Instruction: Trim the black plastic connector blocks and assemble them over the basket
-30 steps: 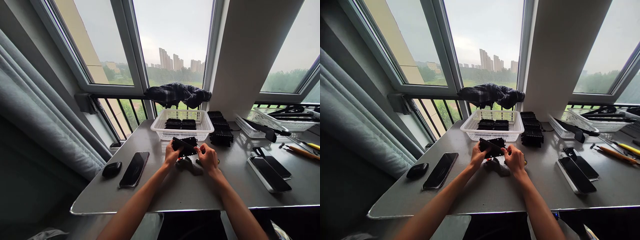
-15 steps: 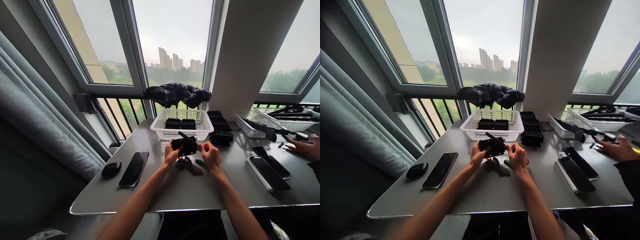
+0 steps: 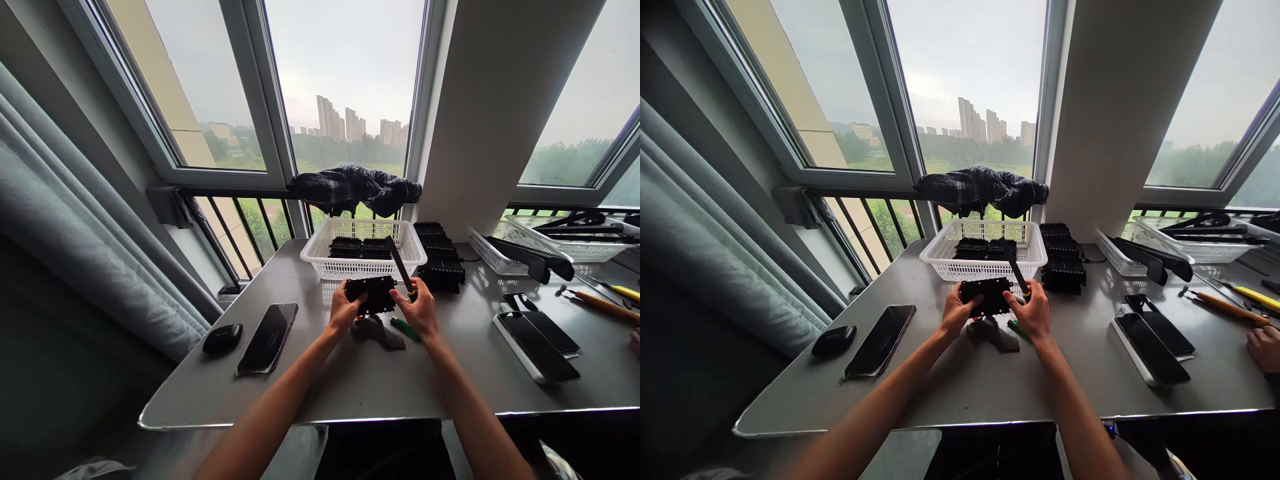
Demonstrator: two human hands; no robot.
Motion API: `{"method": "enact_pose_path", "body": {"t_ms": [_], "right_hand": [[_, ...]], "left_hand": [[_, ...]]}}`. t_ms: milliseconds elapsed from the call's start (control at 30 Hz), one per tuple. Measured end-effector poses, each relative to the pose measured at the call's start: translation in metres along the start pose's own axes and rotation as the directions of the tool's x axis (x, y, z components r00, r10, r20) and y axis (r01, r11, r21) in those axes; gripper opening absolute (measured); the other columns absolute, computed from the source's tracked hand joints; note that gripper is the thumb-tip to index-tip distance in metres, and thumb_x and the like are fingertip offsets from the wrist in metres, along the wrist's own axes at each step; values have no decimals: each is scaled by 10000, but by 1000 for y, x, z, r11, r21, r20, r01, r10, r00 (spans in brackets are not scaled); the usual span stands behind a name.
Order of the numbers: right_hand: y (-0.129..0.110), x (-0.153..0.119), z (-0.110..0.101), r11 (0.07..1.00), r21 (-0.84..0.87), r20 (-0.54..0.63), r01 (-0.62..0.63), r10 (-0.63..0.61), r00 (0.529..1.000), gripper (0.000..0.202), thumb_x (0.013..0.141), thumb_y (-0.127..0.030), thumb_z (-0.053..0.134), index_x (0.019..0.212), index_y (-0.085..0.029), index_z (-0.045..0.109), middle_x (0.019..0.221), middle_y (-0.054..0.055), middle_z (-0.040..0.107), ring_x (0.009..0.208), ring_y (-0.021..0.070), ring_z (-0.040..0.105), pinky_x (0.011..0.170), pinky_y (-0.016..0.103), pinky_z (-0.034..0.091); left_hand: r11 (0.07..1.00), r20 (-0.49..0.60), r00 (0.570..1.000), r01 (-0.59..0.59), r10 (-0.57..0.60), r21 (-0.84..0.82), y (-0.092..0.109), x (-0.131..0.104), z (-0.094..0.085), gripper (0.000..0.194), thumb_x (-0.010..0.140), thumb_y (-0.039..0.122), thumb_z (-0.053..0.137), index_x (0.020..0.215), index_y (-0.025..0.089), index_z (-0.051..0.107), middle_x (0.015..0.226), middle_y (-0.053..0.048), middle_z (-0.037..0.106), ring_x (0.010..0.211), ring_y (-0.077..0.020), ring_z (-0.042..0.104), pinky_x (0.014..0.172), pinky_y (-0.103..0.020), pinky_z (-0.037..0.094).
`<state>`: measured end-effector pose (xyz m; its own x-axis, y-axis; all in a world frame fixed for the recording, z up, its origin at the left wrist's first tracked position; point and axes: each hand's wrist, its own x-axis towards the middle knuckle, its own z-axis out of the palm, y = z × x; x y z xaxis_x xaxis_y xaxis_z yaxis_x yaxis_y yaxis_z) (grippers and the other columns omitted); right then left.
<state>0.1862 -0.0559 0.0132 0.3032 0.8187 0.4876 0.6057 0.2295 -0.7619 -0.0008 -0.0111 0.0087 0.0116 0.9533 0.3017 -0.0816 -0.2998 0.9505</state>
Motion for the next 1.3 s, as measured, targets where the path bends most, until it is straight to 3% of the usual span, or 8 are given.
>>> {"method": "enact_pose_path", "body": {"t_ms": [300,467,700,967,1100,1200,1300], "right_hand": [[-4,-1,0,999,-16,-28,41,-42,999,532,730,-621,666,1019,-182,590,946,81,636,820,230,600,723,327,463],[-5,-2,-1,999,28,-31,28,-27,999,471,761,-587,651,992,-178,627,905,75,649,792,220,594,709,315,458],[-6,0,-5,992,119,21,-35,33,999,483,771,-617,620,891,-156,701,800,75,680,683,202,587,629,292,438],[-7,-1,-4,994,104,66,-20,13,998,545,762,-630,622,1013,-159,732,728,46,667,579,171,553,570,283,426],[-11,-2,-5,986,164,112,14,-33,993,473,794,-611,595,898,-175,746,790,58,707,691,201,606,635,287,451],[-11,-3,-5,985,171,140,22,-46,989,452,789,-606,602,825,-176,737,746,40,694,666,189,590,617,276,438],[-10,-3,-4,989,144,134,18,-37,990,439,808,-584,583,752,-170,717,681,28,663,601,168,550,569,268,404]], "left_hand": [[993,137,990,-40,25,110,-1,-7,4,272,618,215,729,845,191,581,741,16,628,719,-172,607,677,-271,471],[993,158,988,-20,1,117,0,-8,3,271,616,231,724,838,197,571,749,16,622,720,-170,591,681,-270,461],[998,121,992,43,-48,41,0,-5,3,310,588,252,741,841,193,573,780,1,637,777,-184,612,721,-282,475],[958,32,980,198,-196,-207,0,-4,3,595,572,279,796,1035,231,425,778,24,652,663,-165,636,617,-291,529],[926,-18,969,231,-247,-300,1,-3,4,598,543,287,818,984,225,420,818,21,644,666,-160,644,628,-308,544],[905,-35,957,261,-289,-334,0,-1,4,570,522,312,833,916,208,436,774,32,616,636,-152,629,594,-302,536],[940,-44,971,215,-234,-264,-2,0,2,499,511,317,843,753,195,423,640,66,546,552,-111,573,528,-232,481]]}}
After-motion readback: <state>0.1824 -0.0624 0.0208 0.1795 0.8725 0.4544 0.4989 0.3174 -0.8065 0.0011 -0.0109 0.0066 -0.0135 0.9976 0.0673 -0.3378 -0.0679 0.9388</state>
